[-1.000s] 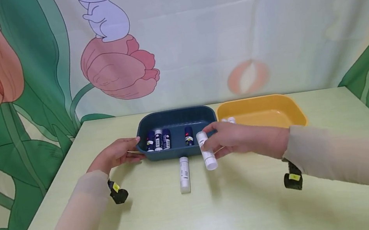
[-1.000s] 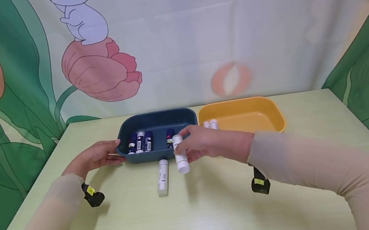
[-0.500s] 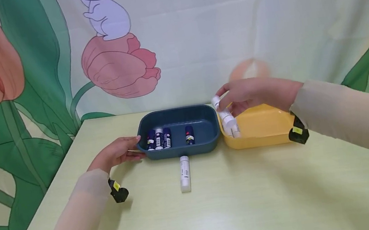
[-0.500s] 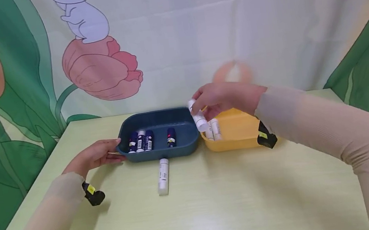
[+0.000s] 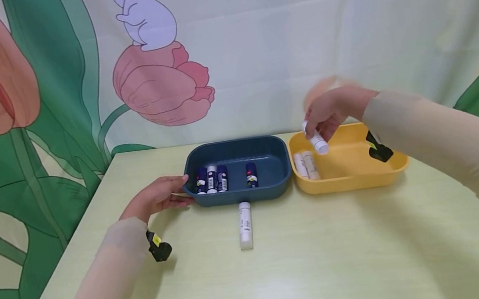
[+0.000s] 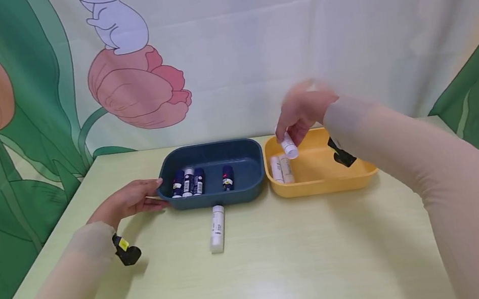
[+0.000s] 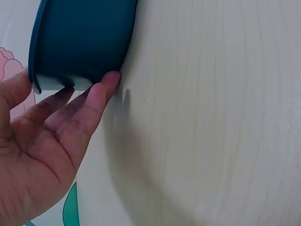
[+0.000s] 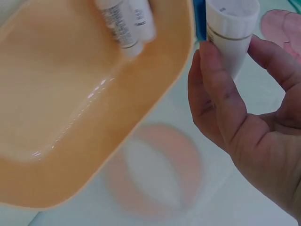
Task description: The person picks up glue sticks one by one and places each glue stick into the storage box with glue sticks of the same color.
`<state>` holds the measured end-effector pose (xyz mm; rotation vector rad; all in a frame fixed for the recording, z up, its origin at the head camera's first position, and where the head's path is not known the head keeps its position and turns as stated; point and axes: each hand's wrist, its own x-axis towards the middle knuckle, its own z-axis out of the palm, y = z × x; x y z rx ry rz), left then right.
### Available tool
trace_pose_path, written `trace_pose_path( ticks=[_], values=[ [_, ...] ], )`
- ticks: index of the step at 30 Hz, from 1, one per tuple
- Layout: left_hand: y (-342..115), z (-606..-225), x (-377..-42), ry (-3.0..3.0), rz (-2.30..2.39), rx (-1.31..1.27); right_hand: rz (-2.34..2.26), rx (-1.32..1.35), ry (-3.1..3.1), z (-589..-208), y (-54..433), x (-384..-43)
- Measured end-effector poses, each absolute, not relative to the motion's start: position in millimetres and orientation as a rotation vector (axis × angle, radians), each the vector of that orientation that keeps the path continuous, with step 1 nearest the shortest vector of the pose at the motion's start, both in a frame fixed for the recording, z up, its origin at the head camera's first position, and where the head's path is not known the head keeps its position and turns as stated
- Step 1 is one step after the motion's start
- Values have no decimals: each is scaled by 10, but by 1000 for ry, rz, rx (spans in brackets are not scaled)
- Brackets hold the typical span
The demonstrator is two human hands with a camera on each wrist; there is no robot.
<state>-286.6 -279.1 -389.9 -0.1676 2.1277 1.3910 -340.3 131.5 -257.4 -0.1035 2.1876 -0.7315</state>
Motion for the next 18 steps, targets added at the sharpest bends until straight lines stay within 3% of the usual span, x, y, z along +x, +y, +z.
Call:
trace_pose_path(
  ticks=[18],
  values=[
    [-2811,-3890,-2887,2110,1397,-185,-573,30,2067,-3283,1486,-3718]
  ],
)
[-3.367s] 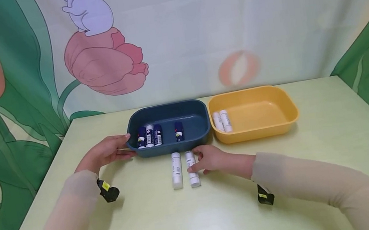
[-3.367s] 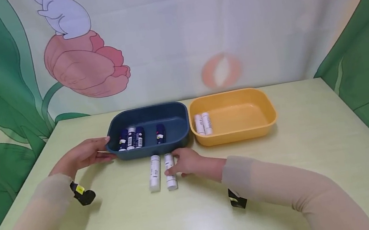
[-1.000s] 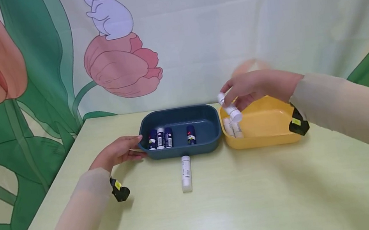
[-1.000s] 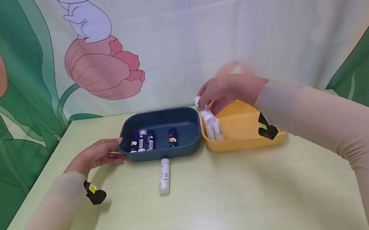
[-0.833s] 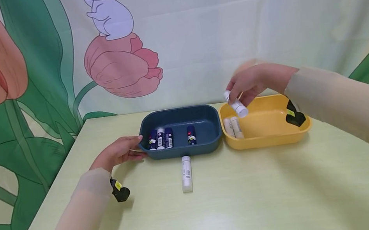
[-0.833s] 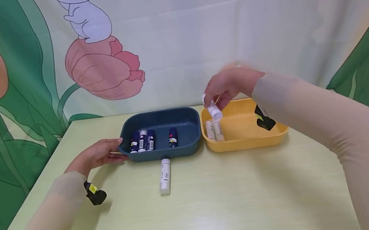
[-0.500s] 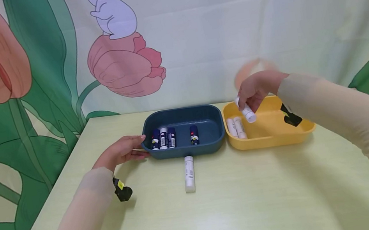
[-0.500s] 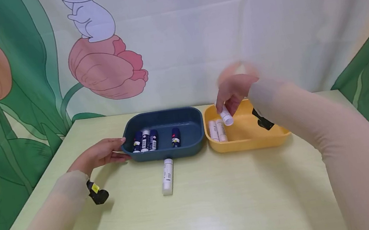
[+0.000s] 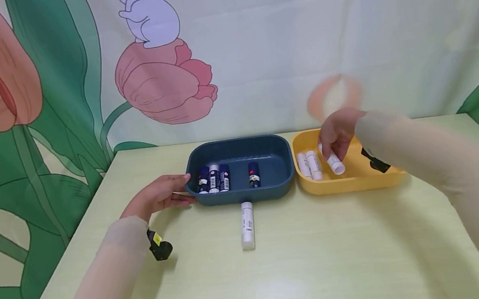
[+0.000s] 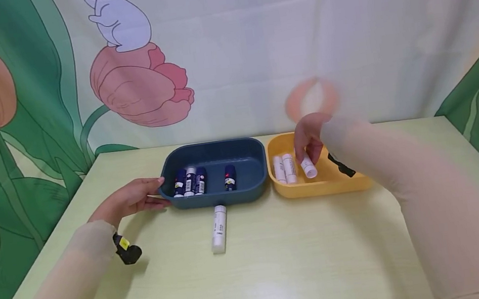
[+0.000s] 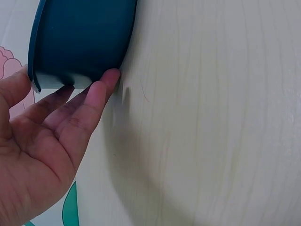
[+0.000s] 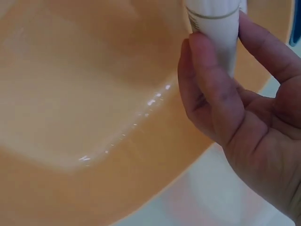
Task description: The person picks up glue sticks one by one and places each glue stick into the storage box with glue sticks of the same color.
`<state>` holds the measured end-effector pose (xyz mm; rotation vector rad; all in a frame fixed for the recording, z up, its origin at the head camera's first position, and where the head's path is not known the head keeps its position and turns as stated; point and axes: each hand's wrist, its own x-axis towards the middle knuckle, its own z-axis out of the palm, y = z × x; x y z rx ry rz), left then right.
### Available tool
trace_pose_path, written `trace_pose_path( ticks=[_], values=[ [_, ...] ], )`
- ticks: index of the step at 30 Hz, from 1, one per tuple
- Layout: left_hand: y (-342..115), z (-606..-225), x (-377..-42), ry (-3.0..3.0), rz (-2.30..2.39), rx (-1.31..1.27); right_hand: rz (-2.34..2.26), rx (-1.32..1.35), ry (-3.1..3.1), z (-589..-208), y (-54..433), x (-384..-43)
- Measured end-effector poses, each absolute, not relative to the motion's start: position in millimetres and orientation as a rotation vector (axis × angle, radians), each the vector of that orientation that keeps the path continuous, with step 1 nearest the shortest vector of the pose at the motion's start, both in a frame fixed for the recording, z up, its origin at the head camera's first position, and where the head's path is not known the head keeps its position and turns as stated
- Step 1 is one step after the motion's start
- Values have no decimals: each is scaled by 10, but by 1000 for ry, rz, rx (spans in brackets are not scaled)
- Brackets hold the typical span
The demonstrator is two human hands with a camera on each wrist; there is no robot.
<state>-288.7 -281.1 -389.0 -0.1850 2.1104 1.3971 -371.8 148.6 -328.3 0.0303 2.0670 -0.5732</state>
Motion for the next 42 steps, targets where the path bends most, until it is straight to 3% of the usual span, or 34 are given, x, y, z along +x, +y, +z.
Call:
trace_pose_path(
  ticks=[15,42],
  values=[
    [-2787,-3837,-2916,2113,1388,-149,-476,-64,2072,-3483,1479,-3724],
    [-2829,-3933,-2898,2117,1398,-170,-451,-69,2159,-3365,1391,-3665]
  ],
)
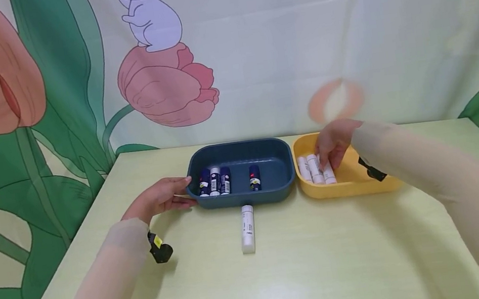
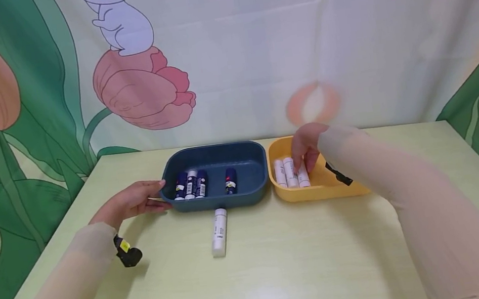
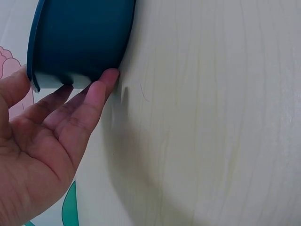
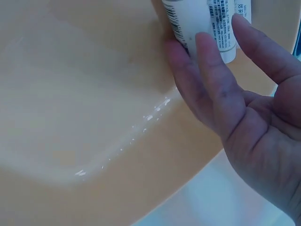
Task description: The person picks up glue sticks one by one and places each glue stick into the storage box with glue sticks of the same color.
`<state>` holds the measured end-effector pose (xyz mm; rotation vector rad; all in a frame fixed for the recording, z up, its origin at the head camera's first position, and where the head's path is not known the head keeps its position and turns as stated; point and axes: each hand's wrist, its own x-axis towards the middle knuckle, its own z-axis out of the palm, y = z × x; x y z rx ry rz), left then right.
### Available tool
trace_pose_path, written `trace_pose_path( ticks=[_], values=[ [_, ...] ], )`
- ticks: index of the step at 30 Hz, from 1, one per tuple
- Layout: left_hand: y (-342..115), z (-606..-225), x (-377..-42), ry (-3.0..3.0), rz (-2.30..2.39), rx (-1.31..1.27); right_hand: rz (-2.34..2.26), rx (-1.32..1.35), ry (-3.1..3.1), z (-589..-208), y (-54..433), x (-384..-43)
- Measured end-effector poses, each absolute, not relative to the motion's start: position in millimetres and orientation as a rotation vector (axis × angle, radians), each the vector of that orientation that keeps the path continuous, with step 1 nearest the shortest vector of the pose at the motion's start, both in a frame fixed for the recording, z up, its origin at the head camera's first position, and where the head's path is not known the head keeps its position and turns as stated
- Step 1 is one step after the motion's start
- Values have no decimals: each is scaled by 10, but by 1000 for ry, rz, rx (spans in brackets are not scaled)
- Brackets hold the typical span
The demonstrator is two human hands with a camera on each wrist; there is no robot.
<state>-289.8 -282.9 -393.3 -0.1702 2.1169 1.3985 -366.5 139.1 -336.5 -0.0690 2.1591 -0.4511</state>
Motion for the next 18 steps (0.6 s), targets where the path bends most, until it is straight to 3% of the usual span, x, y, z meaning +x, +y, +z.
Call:
trace_pose_path(
  ticks=[10,18],
  values=[
    [-2832,-3924,-2910,2121,1429,-179,-466,-82,2204,-3247,1421,-3643],
    [-2826,-3949,-2899,2137,1419,-192,-548,-264,2287,-2992,1492,-3336]
  ],
)
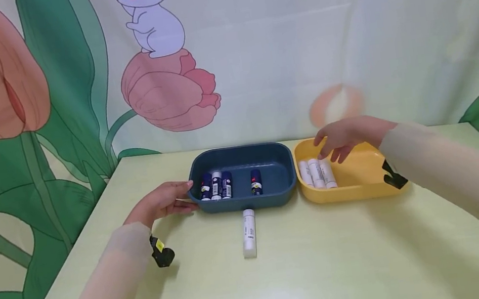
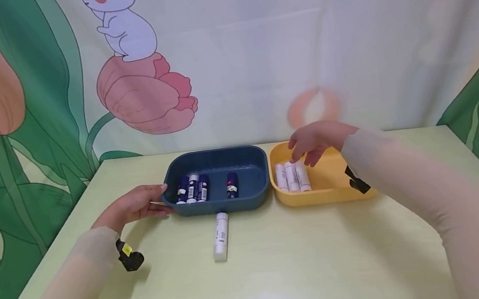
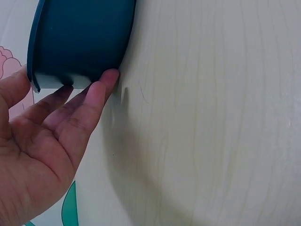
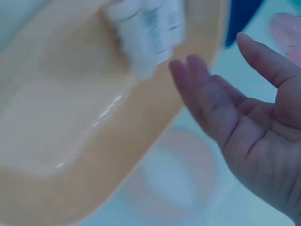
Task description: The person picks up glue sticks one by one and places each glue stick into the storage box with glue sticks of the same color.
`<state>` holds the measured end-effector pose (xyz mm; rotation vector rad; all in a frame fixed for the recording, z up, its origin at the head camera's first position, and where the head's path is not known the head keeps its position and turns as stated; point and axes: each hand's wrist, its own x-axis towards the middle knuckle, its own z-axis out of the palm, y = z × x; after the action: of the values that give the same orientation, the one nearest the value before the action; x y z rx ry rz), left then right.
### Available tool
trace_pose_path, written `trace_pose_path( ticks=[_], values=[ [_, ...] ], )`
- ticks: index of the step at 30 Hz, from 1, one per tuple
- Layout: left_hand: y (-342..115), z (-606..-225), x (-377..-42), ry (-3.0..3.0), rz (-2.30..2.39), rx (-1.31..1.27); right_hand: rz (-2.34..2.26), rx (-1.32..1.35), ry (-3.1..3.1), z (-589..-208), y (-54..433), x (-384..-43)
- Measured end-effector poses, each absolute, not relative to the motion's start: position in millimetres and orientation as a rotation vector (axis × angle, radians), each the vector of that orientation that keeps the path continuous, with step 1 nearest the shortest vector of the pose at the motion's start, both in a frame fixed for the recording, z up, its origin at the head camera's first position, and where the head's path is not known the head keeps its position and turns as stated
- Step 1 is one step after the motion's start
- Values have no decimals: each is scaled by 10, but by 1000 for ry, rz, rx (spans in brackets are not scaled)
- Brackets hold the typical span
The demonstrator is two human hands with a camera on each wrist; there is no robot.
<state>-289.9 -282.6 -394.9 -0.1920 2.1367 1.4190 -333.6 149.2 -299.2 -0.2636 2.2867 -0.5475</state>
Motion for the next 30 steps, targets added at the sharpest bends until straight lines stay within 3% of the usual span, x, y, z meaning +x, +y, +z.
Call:
trace_pose_path(
  ticks=[10,18,24,30],
  values=[
    [-2824,-3869,-2906,2150,1382,-171,-885,-554,2543,-2838,1618,-2521],
    [-2794,-3881,-2909,2132,1390,-187,-1236,-647,2503,-3053,1410,-2052],
    [-2785,-3906,-2890,2120,1409,-187,-1417,-521,2171,-3316,1104,-1841],
    [-2777,-3915,-2877,2116,1410,-189,-1500,-208,1992,-3626,740,-1824]
  ],
)
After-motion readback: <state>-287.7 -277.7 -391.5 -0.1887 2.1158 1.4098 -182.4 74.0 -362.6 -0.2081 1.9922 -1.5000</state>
